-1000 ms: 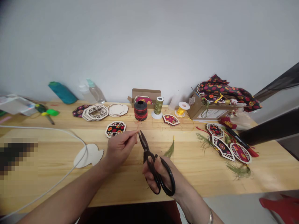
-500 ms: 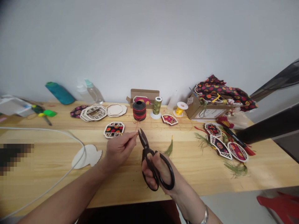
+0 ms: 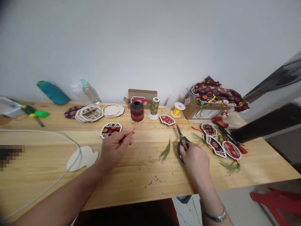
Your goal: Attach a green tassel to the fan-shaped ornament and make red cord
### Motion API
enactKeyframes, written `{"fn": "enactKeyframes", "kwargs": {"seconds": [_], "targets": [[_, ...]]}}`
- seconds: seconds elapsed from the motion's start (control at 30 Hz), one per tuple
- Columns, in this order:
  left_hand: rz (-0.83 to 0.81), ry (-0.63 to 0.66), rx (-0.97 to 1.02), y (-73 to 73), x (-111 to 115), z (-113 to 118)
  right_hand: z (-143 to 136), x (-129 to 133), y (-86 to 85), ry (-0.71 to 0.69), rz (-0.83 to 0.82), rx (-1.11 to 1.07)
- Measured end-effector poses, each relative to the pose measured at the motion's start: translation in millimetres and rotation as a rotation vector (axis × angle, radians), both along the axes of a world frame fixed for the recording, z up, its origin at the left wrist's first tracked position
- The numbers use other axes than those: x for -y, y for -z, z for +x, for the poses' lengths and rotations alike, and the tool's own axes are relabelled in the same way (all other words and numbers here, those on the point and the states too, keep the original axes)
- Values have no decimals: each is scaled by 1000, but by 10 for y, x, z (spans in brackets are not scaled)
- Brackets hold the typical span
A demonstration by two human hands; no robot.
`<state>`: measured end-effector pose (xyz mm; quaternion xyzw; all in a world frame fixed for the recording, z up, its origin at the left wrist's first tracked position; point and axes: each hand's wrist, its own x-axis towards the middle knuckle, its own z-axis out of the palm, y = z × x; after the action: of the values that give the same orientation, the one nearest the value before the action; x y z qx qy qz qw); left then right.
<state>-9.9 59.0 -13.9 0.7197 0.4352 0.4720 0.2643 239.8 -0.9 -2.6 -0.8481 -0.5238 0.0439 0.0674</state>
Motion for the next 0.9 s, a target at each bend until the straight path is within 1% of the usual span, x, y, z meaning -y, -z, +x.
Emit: {"fn": "enactKeyframes", "kwargs": {"seconds": [0.03,0.1,0.2,0.27,0.37,0.43,0.47,0.53,0.6,0.67,0.73,0.77,0.83,0.9], "targets": [[-9,0,4,-4,-2,0,98,-6,12,38,-59,81],[-16,9,14,-7,-3,1,260,-1,49,67,-135,152],[-15,13,29,-3,-4,5,399,33,88,34,-171,179],[-8,13,31,1,-6,9,406,54,82,-1,-160,219],[13,17,37,6,-8,11,268,51,52,-74,-23,325],[27,13,31,12,-9,7,94,18,52,-147,92,306],[32,8,25,15,-9,4,-3,-7,63,-180,119,254],[36,0,11,21,-9,-3,-187,-62,108,-218,105,173],[37,-5,6,23,-9,-7,-321,-113,157,-221,70,158],[33,-15,4,16,-6,-7,-382,-145,177,-231,36,165],[9,-22,14,-1,-3,-4,-360,-155,141,-249,1,158],[-16,-24,26,-13,-1,-2,-315,-154,102,-245,-16,157],[-83,-19,67,-36,-2,2,-162,-146,-2,-170,-33,186],[-149,-13,126,-53,-10,4,57,-143,-108,-17,-29,264]]}}
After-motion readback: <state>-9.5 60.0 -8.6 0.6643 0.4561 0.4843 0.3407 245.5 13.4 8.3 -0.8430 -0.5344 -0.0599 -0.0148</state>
